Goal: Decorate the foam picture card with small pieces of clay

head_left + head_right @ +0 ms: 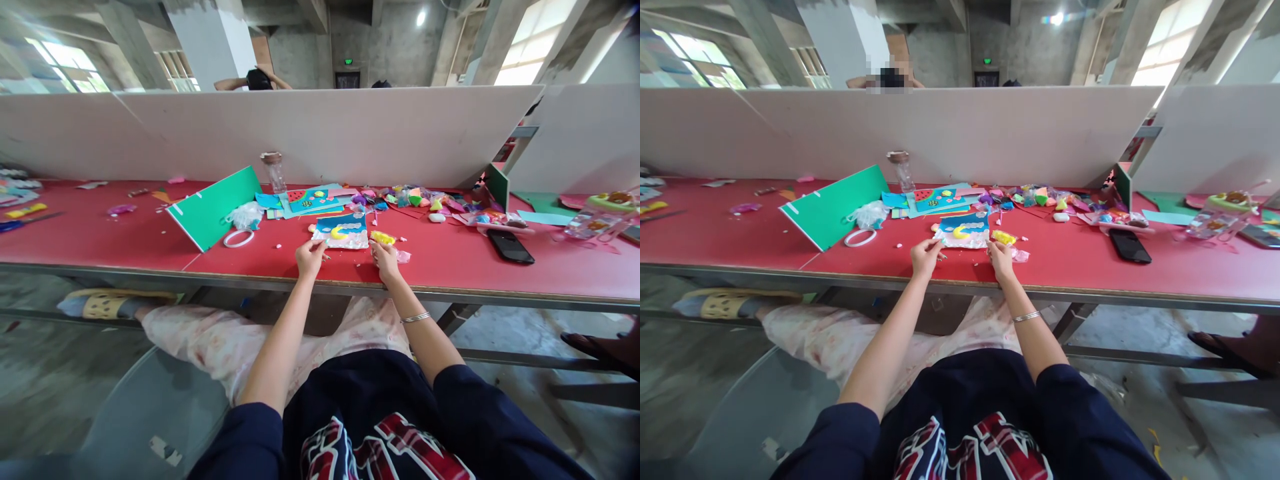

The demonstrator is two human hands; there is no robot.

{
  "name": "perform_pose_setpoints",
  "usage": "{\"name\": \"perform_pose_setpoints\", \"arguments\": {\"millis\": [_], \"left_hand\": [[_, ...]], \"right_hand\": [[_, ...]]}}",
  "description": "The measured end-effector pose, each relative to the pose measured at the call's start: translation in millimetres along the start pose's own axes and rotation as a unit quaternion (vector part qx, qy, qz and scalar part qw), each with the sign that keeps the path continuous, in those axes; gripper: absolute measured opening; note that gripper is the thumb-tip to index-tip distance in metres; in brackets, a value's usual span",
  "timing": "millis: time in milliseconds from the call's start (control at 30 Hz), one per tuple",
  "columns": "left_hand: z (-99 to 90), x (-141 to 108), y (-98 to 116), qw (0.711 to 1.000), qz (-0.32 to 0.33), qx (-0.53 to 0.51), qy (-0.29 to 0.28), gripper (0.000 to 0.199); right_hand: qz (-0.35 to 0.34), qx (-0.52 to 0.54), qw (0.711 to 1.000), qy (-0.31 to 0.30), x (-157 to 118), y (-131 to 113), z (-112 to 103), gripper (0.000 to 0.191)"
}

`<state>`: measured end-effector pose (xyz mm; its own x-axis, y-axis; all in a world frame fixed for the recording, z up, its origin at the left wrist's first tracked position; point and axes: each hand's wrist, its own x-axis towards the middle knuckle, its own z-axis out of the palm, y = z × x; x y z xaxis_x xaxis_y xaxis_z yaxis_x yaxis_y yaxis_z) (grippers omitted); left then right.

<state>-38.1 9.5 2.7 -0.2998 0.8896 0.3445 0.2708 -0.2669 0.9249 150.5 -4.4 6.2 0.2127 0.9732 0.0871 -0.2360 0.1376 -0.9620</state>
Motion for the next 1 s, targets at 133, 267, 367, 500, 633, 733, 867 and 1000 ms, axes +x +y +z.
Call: {"name": "perform_pose_setpoints", "arguments": {"millis": [133, 267, 367, 500, 633, 733, 867, 1000], "left_hand": [[2.2, -3, 2, 0.995, 0.047, 0.051, -0.067, 0.018], [9.1, -2, -3, 0.987, 0.096, 0.08, -0.1, 0.014], [7.6, 1, -7, 0.987, 0.098, 0.091, -0.09, 0.01], [2.5, 4, -8, 0.988, 0.076, 0.097, -0.093, 0.007], [2.5, 3, -4, 0.985, 0.065, 0.108, -0.115, 0.011], [4.7, 0, -2, 0.98, 0.083, 0.105, -0.146, 0.015], [8.7, -6, 1, 0.972, 0.098, 0.085, -0.194, 0.008], [15.3, -13, 2, 0.955, 0.147, 0.096, -0.24, 0.011]], "right_hand": [[-0.012, -0.017, 1.0, 0.001, 1, 1, -2, 0.039], [-0.013, -0.028, 1.0, -0.003, 2, 2, -4, 0.037], [0.008, -0.031, 0.999, 0.0, 3, 1, -5, 0.037], [0.025, -0.038, 0.999, -0.008, 4, -1, -6, 0.035], [0.03, -0.062, 0.997, -0.032, 2, -3, -6, 0.036], [0.02, -0.068, 0.997, -0.036, 0, -3, -5, 0.039], [0.006, -0.083, 0.995, -0.046, -1, -1, -4, 0.039], [-0.011, -0.102, 0.994, -0.045, 0, 0, -4, 0.041]]}}
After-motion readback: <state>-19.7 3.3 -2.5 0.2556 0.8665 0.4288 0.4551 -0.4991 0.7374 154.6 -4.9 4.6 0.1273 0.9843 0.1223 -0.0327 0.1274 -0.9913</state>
